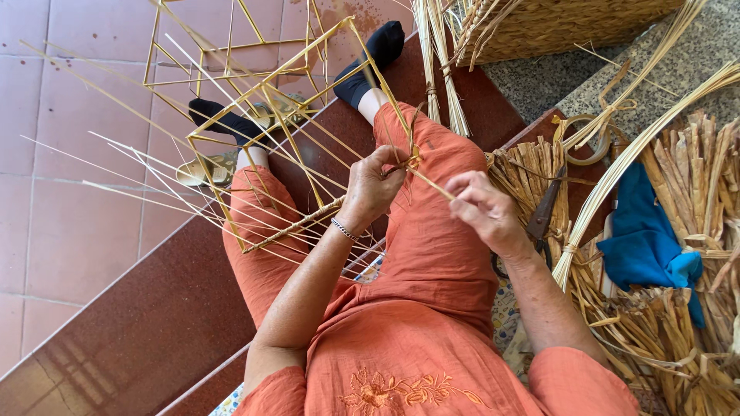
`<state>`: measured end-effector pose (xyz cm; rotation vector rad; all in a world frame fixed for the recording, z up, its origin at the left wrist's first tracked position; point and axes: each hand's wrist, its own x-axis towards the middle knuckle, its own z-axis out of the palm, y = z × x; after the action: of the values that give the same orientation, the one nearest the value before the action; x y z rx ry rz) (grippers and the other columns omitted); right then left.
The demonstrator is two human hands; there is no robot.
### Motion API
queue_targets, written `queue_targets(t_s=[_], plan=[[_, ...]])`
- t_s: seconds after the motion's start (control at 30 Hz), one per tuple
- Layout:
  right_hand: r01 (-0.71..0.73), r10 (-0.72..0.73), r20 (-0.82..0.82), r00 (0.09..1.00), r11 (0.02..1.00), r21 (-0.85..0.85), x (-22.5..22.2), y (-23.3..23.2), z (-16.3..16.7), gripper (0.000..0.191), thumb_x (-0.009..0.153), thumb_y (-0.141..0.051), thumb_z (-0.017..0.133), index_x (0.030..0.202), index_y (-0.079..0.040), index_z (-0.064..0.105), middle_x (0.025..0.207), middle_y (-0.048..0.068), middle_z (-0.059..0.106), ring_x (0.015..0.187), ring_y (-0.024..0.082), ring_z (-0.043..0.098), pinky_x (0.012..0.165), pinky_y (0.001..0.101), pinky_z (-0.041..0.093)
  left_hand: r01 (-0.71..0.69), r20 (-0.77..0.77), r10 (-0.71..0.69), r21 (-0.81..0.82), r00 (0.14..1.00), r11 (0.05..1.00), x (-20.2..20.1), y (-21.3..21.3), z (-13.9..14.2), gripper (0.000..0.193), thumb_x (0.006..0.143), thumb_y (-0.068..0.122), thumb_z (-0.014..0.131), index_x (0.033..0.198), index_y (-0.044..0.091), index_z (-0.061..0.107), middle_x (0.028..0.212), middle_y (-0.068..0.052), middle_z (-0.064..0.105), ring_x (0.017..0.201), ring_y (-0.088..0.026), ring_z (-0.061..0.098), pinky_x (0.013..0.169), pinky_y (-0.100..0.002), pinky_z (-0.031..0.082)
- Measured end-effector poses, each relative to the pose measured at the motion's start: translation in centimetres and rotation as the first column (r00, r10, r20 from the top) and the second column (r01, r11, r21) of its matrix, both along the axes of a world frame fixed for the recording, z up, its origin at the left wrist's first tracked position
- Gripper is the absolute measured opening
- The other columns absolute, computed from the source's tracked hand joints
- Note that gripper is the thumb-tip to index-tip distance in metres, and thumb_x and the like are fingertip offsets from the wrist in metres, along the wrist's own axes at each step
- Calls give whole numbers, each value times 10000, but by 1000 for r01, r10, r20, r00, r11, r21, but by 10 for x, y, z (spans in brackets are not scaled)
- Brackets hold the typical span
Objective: The person weaves thin dried plant strips into a partially built basket frame, interlacing strands by hand. They trim excess material with scissors and a knife, then continue weaving the structure.
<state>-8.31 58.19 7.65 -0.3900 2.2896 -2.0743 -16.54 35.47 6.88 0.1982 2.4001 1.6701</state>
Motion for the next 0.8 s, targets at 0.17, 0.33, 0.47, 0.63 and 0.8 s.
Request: queue_targets(t_s=[0.17, 0.33, 0.47, 0.63, 0.8], plan=[[-10, 44, 93, 995, 940, -340, -23, 9, 44, 341, 1093, -338, 588, 857, -102, 658, 739, -5, 650, 698, 70, 644, 639, 264, 552, -17, -139, 21, 37, 990, 999, 0, 3, -8, 189, 857, 82, 806, 1019, 62, 711, 973, -48, 739, 895, -123, 732, 724, -260, 631], [215, -128, -342, 931, 950, 229, -68, 21, 89, 212, 1064, -197, 742, 903, -60, 730, 725, 8, 631, 545, 59, 477, 475, 256, 313, -104, -99, 103, -8, 990, 995, 5, 8, -10, 366, 843, 100, 823, 1145, 85, 617, 934, -44, 720, 737, -128, 710, 636, -274, 582], [603, 147, -836, 529, 628, 492, -148, -2, 85, 214, 952, -180, 917, 864, -98, 740, 782, 27, 561, 802, 222, 508, 717, 393, 419, -103, -279, 94, -20, 956, 994, 10, 11, -9, 353, 864, 94, 821, 1099, 89, 557, 1024, -64, 721, 779, -161, 734, 623, -286, 572], [661, 383, -831, 404, 505, 555, -238, -51, 39, 176, 836, -200, 855, 764, -133, 710, 776, -1, 583, 1046, 220, 597, 852, 392, 459, -109, -321, 96, -21, 942, 994, 10, 11, -10, 248, 894, 71, 786, 1095, 79, 640, 994, -88, 763, 934, -224, 787, 725, -327, 615], [597, 522, -754, 399, 476, 646, -251, -97, 12, 229, 905, -129, 833, 731, -122, 685, 912, 1, 617, 1148, 223, 566, 959, 399, 441, -106, -306, 77, -80, 949, 991, 4, 13, -13, 161, 903, 130, 761, 1034, 73, 685, 975, -117, 762, 853, -280, 775, 714, -367, 614]])
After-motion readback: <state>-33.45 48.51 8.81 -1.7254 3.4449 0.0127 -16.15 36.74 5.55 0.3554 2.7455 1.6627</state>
